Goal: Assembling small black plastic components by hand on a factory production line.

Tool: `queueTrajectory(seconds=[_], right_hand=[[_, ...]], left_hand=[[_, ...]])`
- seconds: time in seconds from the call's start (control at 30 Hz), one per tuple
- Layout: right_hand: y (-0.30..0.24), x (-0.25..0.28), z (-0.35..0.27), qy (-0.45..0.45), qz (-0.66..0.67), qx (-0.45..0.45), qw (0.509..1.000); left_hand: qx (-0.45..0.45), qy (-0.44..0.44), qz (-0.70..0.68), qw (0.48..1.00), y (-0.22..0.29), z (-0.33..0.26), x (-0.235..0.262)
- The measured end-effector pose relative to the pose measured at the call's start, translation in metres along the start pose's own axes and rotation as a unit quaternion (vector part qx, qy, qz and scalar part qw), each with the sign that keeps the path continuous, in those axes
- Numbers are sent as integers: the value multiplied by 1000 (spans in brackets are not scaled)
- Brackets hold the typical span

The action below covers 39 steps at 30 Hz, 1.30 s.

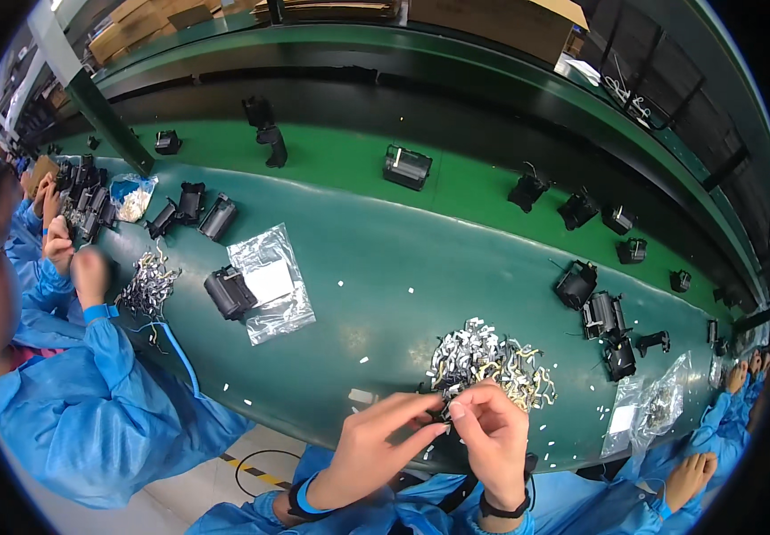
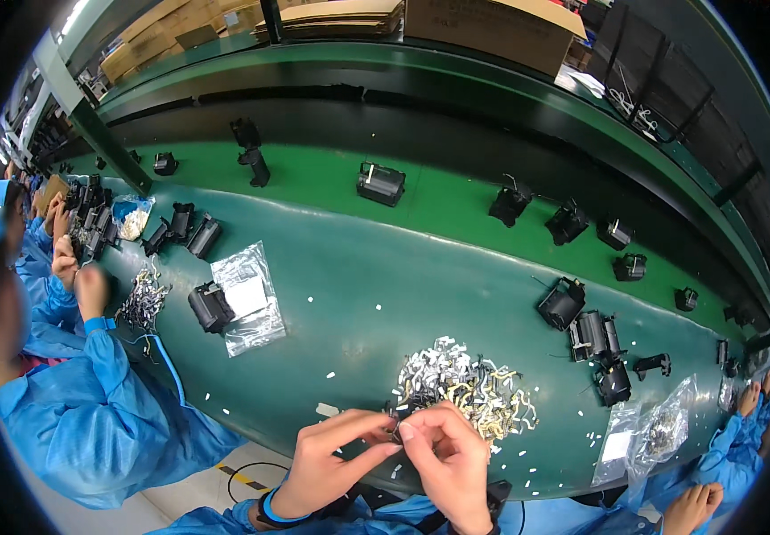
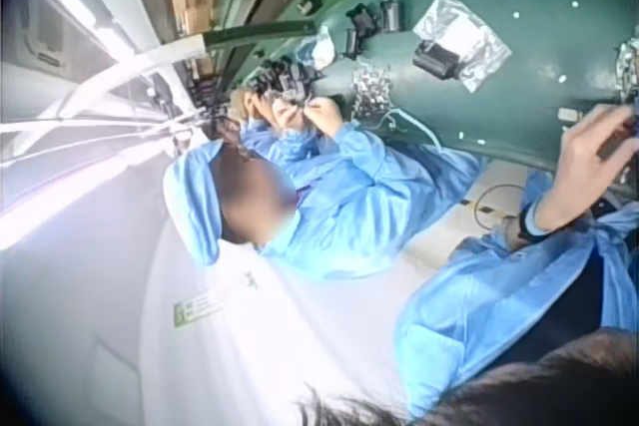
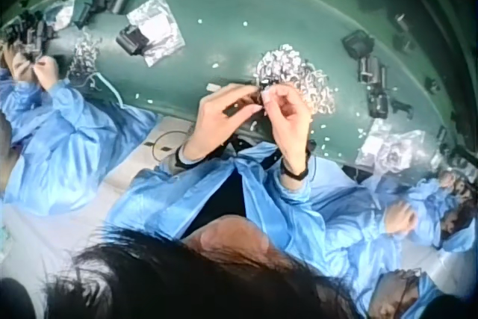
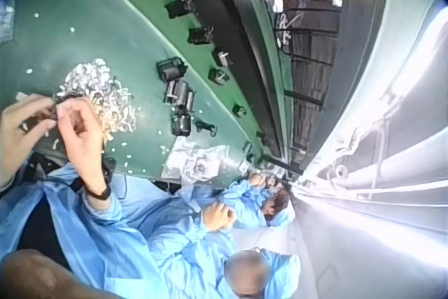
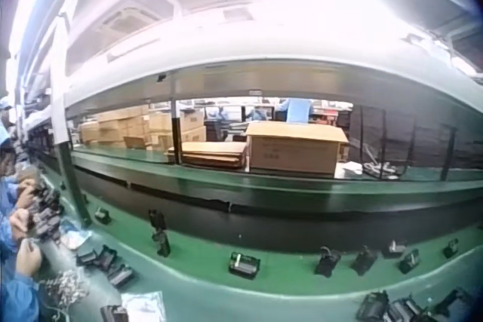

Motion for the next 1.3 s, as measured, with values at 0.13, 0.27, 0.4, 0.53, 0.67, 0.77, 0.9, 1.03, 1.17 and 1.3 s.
queueTrajectory(seconds=[0.13, 0.27, 0.4, 0.53, 0.67, 0.77, 0.9, 1.03, 1.17, 1.3], right_hand=[[-2, -5, 0, 31, 42, 5, 999], [-12, -10, -2, 44, 18, 36, 998], [-24, -19, 2, 5, -78, 142, 987], [-64, -1, -4, 4, -280, 212, 936], [-68, -10, -10, -59, -326, 275, 903], [-78, -14, -15, 38, -337, 322, 884], [-51, 5, -35, 101, -236, 247, 934], [-11, 1, -31, 73, -98, 157, 980], [4, 5, -21, 117, -15, 152, 981], [-9, -12, -16, 54, 59, 123, 989]], left_hand=[[-11, 15, 7, 1000, -2, 7, -5], [3, 39, -17, 999, -5, 1, -2], [-40, 35, 3, 999, -2, -2, 3], [-39, 43, 3, 998, 1, 7, -5], [-110, 12, -31, 993, 7, 2, -6], [-93, 46, -43, 994, 7, 1, 4], [39, 44, -237, 970, -15, 0, -9], [-17, 26, -222, 974, -15, -1, -21], [-30, 31, -175, 984, -7, 1, -22], [48, 96, -259, 960, -6, -2, -5]])
Point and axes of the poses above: each hand's wrist, its own z-axis towards the middle knuckle, its own x-axis out of the back of the hand, y = z × x, the point moved 7 cm from there along z, towards the middle knuckle, and after that the axes turned 2 degrees about y, right-handed, at the moved point
